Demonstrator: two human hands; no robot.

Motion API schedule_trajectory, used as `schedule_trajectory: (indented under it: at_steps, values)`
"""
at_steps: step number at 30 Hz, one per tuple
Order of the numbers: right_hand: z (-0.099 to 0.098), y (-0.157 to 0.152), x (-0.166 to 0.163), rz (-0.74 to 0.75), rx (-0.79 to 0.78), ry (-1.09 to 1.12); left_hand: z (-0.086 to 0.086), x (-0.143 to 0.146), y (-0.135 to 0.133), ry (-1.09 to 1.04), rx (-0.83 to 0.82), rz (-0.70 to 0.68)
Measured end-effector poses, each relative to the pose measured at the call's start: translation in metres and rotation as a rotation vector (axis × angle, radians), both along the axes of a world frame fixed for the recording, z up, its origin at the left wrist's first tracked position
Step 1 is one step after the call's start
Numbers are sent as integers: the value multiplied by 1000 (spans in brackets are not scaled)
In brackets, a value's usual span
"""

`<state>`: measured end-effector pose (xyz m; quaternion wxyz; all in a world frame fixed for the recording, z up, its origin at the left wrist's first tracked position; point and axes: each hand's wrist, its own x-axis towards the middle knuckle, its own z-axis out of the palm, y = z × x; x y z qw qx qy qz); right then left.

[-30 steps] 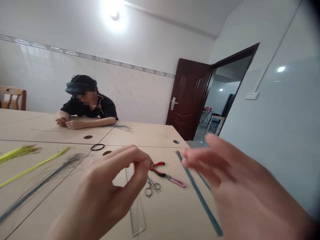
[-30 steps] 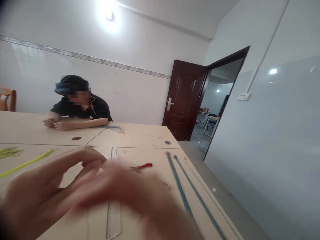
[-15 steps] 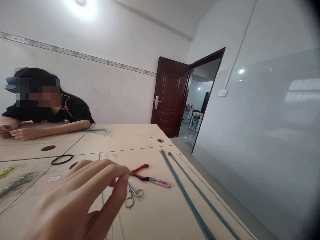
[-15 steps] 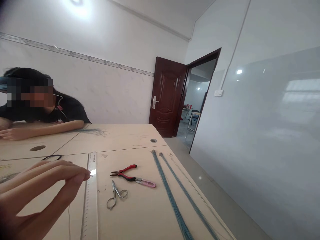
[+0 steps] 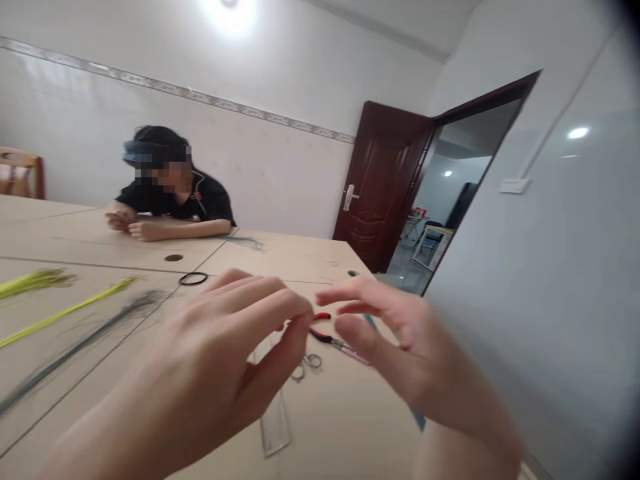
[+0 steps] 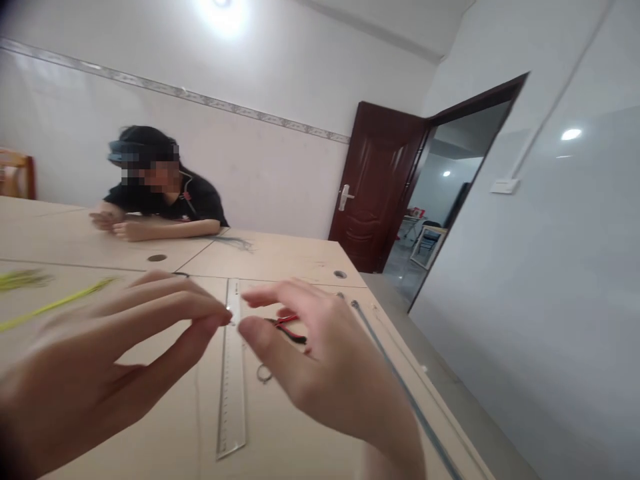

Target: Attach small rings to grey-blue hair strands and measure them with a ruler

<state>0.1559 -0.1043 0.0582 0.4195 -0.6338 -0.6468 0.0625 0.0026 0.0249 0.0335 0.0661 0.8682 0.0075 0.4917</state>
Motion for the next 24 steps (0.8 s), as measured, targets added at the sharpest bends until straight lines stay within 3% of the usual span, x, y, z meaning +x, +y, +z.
schedule_trajectory:
  at_steps: [4, 16, 24]
  values:
    - [-2, -4, 11, -42, 43, -39, 9, 1, -7, 59, 19, 8]
    - [-5, 13, 0, -76, 80, -99, 8, 3, -6, 57, 7, -14]
    - [-8, 13, -3, -102, 217, -177, 6, 5, -4, 26, 17, -40]
